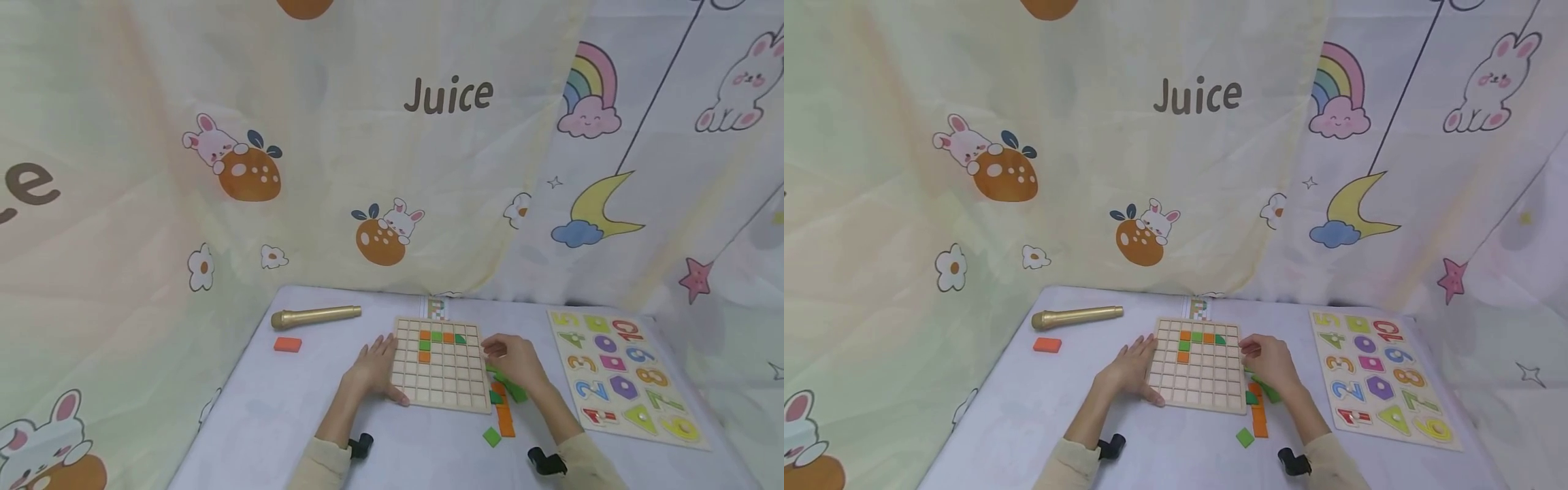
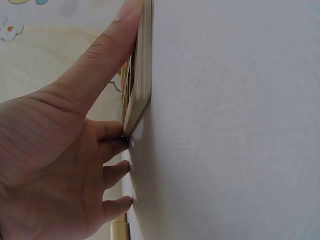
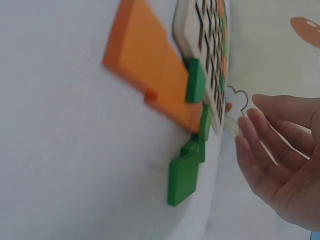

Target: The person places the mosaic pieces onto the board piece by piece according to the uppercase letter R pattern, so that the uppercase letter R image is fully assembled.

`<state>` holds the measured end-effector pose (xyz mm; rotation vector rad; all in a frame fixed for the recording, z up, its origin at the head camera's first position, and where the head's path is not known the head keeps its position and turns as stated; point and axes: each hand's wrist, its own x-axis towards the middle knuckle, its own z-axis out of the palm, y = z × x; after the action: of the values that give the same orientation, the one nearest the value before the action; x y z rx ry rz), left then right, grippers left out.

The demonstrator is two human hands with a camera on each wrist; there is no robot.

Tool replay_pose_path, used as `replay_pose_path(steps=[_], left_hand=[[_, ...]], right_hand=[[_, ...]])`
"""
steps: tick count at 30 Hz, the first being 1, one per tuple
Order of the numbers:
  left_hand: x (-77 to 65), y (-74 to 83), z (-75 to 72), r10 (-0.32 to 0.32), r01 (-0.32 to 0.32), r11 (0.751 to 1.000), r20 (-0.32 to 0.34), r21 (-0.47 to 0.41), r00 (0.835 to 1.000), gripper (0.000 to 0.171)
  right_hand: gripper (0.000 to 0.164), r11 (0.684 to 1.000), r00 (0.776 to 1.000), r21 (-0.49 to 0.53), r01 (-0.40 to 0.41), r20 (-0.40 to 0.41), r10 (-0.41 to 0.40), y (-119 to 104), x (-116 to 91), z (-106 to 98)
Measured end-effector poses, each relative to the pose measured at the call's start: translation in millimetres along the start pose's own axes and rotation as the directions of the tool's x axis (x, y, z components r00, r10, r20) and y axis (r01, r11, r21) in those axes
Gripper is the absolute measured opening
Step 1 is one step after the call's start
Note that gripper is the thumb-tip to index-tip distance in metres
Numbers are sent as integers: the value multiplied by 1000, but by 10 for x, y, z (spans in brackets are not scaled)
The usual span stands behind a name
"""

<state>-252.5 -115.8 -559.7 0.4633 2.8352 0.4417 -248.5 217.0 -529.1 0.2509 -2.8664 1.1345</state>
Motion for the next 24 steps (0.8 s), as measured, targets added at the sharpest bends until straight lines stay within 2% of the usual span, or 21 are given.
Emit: replay_pose_path(steps=[6,8,10,14,15,17,22,24], left_hand=[[5,-2,16,-7,7,1000,1,19,1000,146],[-5,16,-19,-12,12,1000,8,1,1000,145],[45,-40,56,-1,1,1000,-8,2,1000,147],[39,-40,43,5,-5,1000,-5,-8,1000,147],[67,-65,80,10,-10,1000,-13,-2,1000,148],[17,-13,7,2,-1,1000,5,-7,1000,145],[-28,27,-47,0,1,1000,15,-12,1000,143],[-1,-1,-6,1,-1,1000,8,-11,1000,144]], right_hand=[[30,996,994,-62,-69,75,73,166,-30,7],[31,993,991,-88,-83,96,91,183,-37,10],[31,991,989,-105,-86,109,98,197,-42,17],[31,992,991,-107,-65,110,76,233,-37,38],[32,992,991,-107,-60,109,72,241,-32,43],[32,993,993,-111,-49,105,61,259,-13,52],[33,992,995,-121,-38,85,48,275,31,54],[33,993,996,-112,-47,74,55,268,43,43]])
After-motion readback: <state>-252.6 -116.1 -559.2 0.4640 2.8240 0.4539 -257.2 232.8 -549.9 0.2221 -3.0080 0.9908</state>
